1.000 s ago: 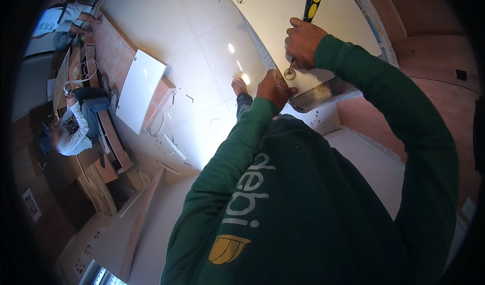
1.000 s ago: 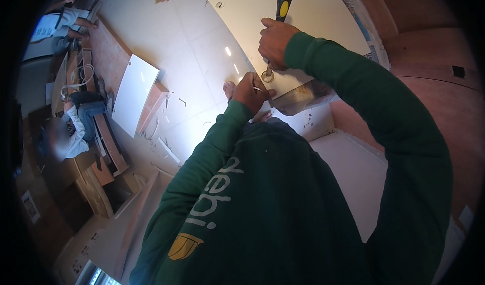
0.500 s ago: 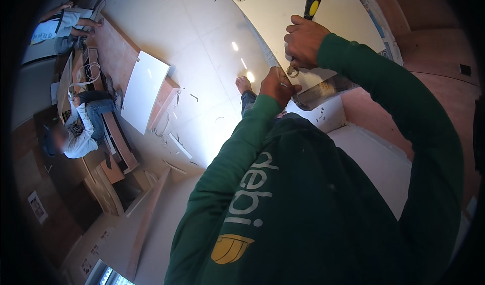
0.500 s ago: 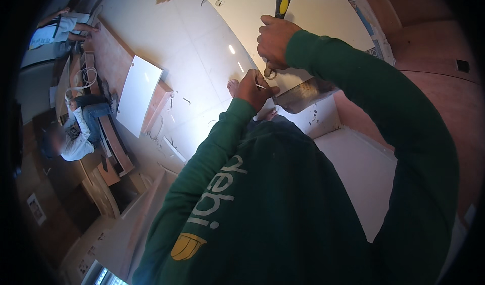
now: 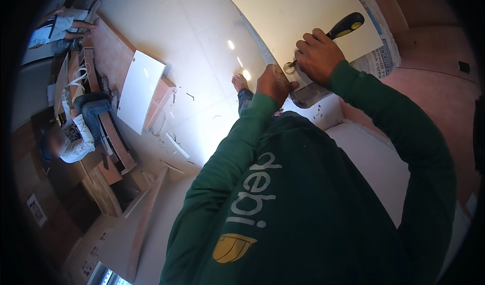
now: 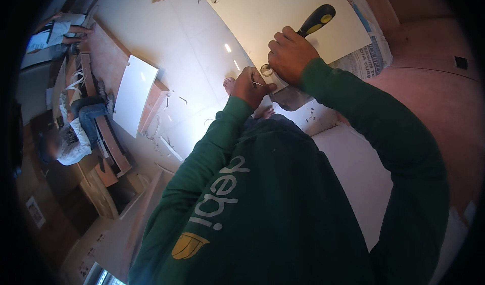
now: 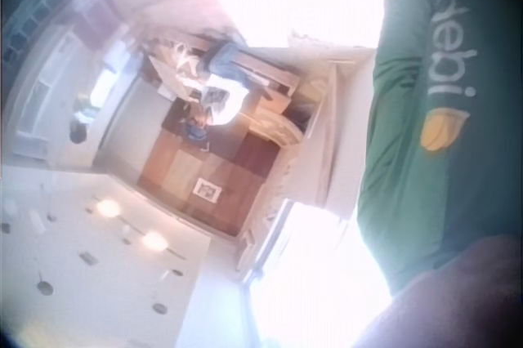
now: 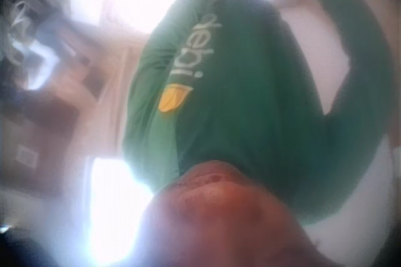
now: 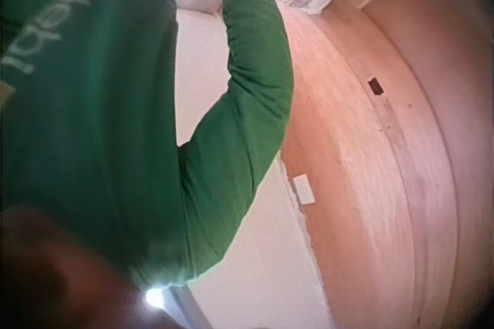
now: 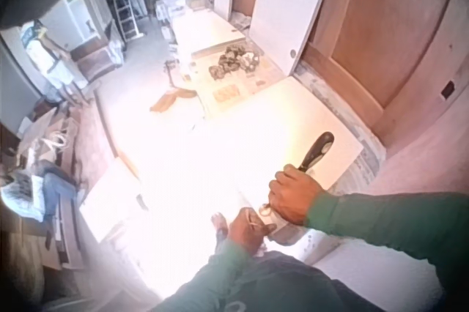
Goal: The person assembles a white cabinet door by first marking a location with a pencil and then using a screwdriver to install a metal hinge. The person works on a single door piece placed on a newspaper-covered surface while another person works in the background.
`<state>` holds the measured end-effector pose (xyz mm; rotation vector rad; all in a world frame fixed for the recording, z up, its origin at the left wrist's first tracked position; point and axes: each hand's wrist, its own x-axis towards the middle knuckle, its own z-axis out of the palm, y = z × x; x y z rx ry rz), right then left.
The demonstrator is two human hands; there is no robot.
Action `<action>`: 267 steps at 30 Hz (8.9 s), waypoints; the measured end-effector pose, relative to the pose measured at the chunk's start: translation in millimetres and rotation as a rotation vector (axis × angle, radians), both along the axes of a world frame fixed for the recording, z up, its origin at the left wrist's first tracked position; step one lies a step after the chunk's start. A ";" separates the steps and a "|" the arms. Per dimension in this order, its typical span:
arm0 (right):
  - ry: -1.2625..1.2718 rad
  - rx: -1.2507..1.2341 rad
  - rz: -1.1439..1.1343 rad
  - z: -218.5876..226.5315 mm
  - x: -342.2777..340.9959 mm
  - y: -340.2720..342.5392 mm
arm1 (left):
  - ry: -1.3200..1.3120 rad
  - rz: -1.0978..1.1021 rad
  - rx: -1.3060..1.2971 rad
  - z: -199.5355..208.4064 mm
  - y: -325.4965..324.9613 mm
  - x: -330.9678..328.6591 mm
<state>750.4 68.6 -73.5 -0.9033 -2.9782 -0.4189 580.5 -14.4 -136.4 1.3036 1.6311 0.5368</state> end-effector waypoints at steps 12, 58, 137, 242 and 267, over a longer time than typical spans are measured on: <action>-0.392 -0.286 0.120 17.1 -43.7 54.3 | -0.155 0.034 -0.032 -11.3 0.1 -2.5; -0.373 -0.359 0.065 18.1 -31.1 50.9 | -0.139 -0.023 -0.016 -13.2 3.7 -6.4; -0.444 -0.545 0.257 -2.7 -56.0 68.1 | -0.228 -0.004 0.013 -26.6 4.1 -12.0; -0.485 -0.827 -0.652 77.4 77.7 -16.9 | -0.211 -0.126 -0.103 -27.6 16.4 -19.3; 0.072 -0.208 -0.007 15.3 0.7 -5.9 | -0.267 -0.061 0.026 -34.0 0.7 -15.1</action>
